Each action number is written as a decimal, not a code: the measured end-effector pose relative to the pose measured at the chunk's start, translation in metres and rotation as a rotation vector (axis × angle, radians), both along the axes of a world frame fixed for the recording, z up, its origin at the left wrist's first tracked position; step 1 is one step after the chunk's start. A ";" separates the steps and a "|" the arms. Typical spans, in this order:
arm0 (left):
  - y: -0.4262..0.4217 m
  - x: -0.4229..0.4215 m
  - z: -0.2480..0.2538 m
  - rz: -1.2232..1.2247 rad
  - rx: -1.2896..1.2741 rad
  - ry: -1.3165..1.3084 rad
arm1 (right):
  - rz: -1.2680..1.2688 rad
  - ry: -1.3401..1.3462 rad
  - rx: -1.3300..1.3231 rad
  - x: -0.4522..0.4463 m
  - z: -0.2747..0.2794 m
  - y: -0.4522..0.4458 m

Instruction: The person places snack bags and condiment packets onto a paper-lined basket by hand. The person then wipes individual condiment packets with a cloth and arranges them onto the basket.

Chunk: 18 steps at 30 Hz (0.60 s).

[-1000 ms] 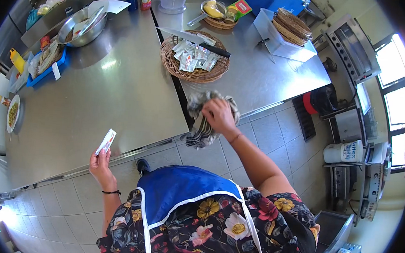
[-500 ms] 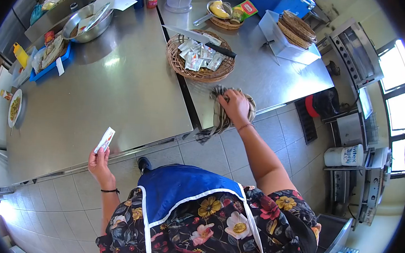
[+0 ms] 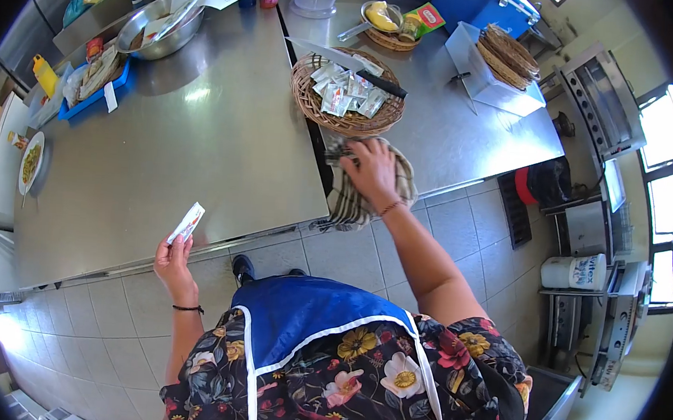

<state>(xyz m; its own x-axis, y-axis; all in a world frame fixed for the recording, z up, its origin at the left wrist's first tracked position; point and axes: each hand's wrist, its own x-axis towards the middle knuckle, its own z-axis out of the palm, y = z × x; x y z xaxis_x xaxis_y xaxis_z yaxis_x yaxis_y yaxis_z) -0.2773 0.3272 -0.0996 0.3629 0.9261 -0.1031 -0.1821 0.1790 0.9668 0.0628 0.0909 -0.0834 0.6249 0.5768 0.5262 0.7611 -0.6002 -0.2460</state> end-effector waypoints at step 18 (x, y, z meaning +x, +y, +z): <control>-0.007 -0.020 0.005 0.112 -0.034 -0.005 | 0.316 0.094 0.098 -0.056 -0.006 0.092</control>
